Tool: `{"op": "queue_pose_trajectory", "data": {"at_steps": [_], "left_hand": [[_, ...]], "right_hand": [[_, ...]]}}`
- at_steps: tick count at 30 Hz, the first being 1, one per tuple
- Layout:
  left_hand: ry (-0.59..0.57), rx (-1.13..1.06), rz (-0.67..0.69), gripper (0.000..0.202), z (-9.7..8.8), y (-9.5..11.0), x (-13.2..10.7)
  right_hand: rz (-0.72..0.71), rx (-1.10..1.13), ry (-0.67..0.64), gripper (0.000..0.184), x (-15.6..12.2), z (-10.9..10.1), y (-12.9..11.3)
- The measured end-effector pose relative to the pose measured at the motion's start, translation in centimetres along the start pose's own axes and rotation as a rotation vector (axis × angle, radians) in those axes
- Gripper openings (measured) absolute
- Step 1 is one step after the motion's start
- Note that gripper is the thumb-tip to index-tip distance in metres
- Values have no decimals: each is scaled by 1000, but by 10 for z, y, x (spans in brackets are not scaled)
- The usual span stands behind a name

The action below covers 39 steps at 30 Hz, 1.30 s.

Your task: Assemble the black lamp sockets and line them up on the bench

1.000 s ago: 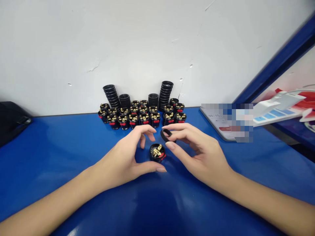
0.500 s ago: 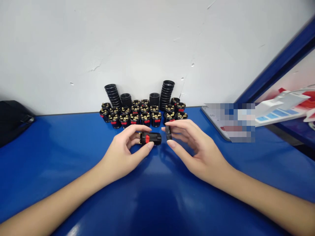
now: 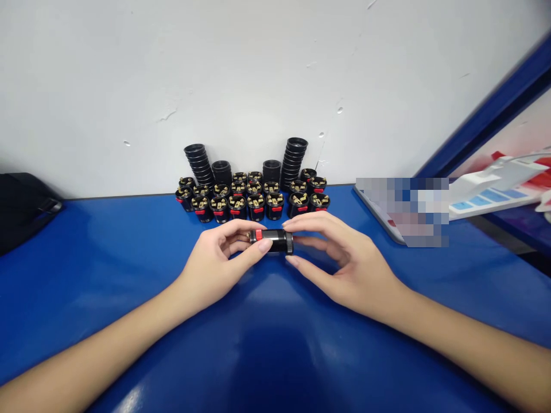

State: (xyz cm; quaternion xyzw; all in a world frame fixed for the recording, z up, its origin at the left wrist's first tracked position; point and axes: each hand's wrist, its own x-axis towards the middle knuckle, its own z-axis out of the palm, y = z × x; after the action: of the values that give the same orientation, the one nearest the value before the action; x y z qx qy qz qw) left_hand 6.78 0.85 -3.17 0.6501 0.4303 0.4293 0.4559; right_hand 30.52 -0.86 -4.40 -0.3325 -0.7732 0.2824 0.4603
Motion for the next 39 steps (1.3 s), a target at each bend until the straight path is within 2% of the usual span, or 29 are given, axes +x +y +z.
{"op": "queue_pose_trajectory", "data": {"at_steps": [7,13,18,23,28,35,39], "left_hand": [[-3,-31,-40,33,1,1,0],[-17,-70,-99,39,1,1,-1],[-27,-43,-78,32,1,2,-1],[-42,-22,-70,28,1,4,0],[-107,-96,-88,37,-2,-2,-1],[-39,-100,40,42,-3,-8,-2],[8,13,159,22,-4,-5,0]], "right_hand": [[-66,14,15,37,-1,-1,4],[-94,17,12,39,-1,-1,4],[-108,-8,9,39,-1,0,4],[-77,31,-8,38,-2,0,4],[-16,122,-9,37,-2,-1,5],[104,232,37,36,-2,2,5],[149,276,42,35,0,2,5]]}}
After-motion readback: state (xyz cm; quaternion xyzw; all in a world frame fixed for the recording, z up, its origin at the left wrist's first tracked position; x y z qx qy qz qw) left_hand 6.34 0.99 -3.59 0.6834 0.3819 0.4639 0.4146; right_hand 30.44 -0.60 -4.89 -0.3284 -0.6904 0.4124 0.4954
